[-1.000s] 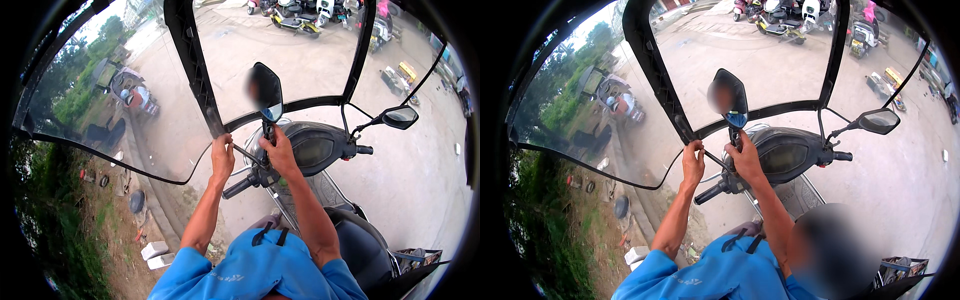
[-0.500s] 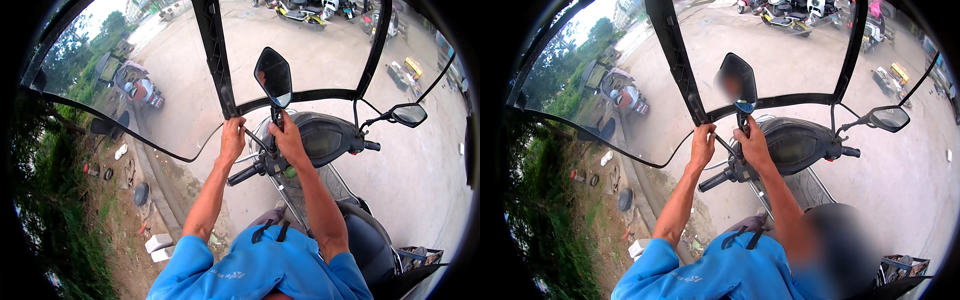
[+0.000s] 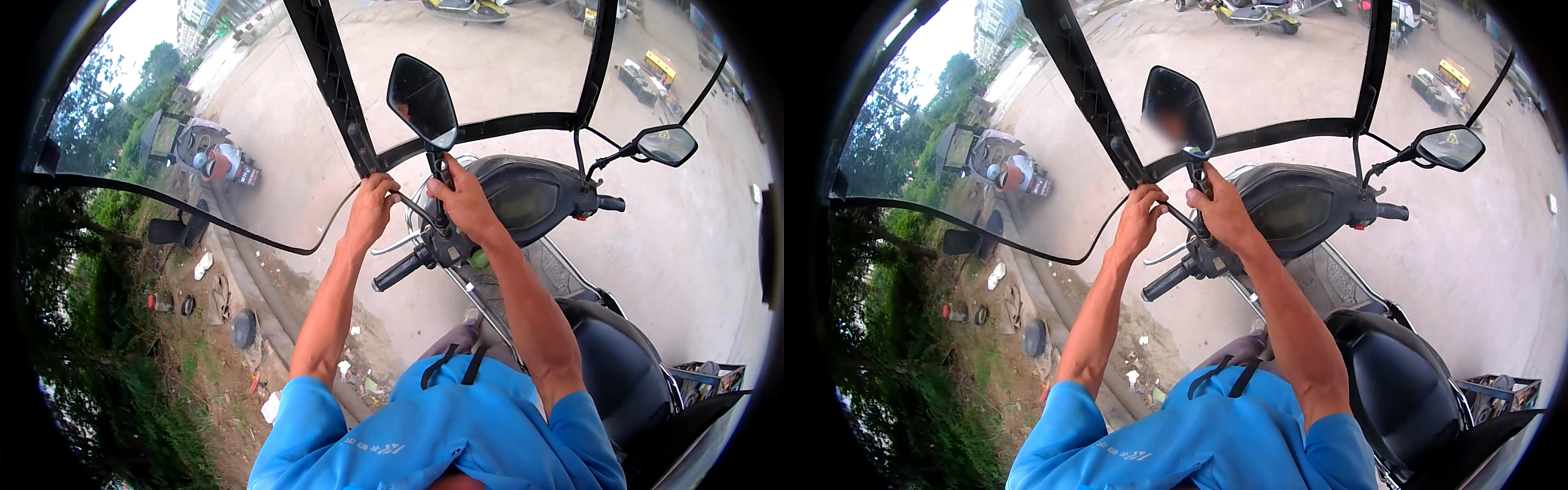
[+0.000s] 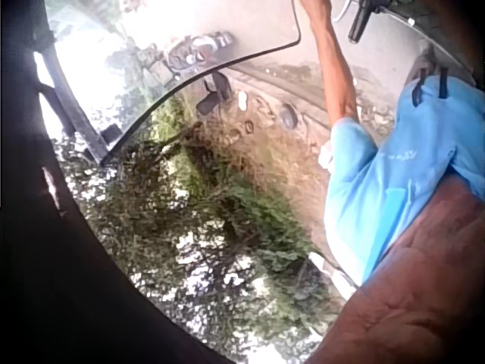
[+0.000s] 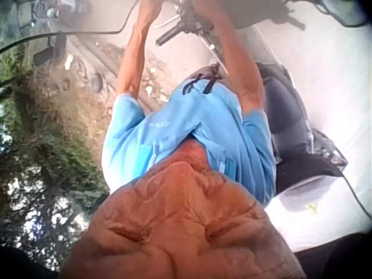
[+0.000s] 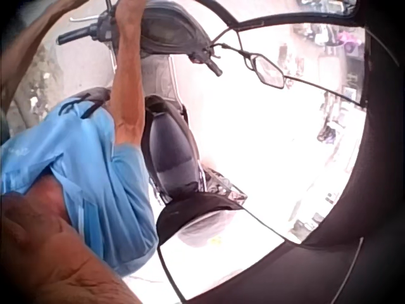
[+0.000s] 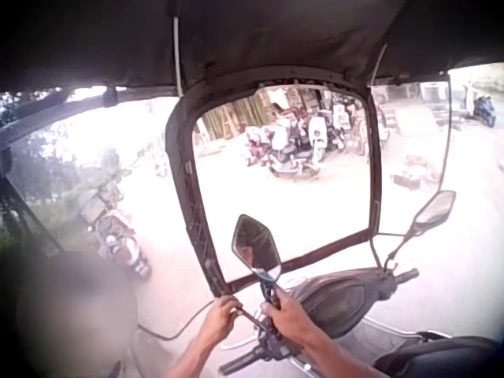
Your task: The person repairs a scooter canopy and rearview mirror by tightening bolts and nuts using a wrench and a screwdriver.
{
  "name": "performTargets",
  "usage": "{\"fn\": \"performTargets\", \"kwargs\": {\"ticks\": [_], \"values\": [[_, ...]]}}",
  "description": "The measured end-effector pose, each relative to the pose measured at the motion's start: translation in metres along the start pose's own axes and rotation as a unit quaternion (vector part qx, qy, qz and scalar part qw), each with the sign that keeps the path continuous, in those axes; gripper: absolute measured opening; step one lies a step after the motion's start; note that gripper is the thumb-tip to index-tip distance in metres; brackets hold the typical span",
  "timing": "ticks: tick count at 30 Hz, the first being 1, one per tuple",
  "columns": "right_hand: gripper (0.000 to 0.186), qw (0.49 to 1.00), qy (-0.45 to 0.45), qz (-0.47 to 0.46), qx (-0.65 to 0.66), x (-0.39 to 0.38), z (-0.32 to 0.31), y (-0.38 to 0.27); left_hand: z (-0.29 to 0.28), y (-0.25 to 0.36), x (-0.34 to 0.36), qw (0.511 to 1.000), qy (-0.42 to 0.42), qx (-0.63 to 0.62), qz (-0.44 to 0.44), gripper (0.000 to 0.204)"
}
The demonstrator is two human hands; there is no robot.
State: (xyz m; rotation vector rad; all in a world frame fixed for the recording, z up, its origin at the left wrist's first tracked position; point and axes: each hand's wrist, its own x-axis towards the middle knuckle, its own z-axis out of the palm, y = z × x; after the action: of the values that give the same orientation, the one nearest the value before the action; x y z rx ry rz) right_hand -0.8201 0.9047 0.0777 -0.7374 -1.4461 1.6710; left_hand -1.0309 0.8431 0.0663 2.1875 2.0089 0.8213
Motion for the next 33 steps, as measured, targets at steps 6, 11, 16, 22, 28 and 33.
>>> {"fn": "performTargets", "kwargs": {"ticks": [6,11,16,22,28,33], "values": [[0.055,0.999,-0.021,-0.011,0.029,0.001,0.003,0.01,0.004,-0.002,-0.007,1.0,-0.006,0.012,-0.016,0.019],[0.054,0.997,-0.067,-0.034,0.02,0.006,0.0,0.013,0.005,-0.001,-0.007,1.0,-0.005,0.02,-0.02,0.02],[0.051,0.988,-0.153,-0.02,0.018,0.012,-0.007,0.007,0.004,-0.001,-0.005,0.999,-0.023,0.024,-0.033,0.019],[0.049,0.981,-0.188,-0.014,0.053,0.01,-0.005,-0.005,0.006,-0.001,-0.002,1.0,-0.005,0.017,-0.012,0.017],[0.05,0.963,-0.266,-0.037,-0.003,0.027,-0.001,0.004,0.003,0.001,0.001,1.0,-0.02,0.015,-0.01,0.018],[0.048,0.948,-0.31,-0.048,-0.047,0.028,0.001,-0.003,0.009,-0.009,-0.003,1.0,-0.007,0.002,-0.025,0.019]]}}
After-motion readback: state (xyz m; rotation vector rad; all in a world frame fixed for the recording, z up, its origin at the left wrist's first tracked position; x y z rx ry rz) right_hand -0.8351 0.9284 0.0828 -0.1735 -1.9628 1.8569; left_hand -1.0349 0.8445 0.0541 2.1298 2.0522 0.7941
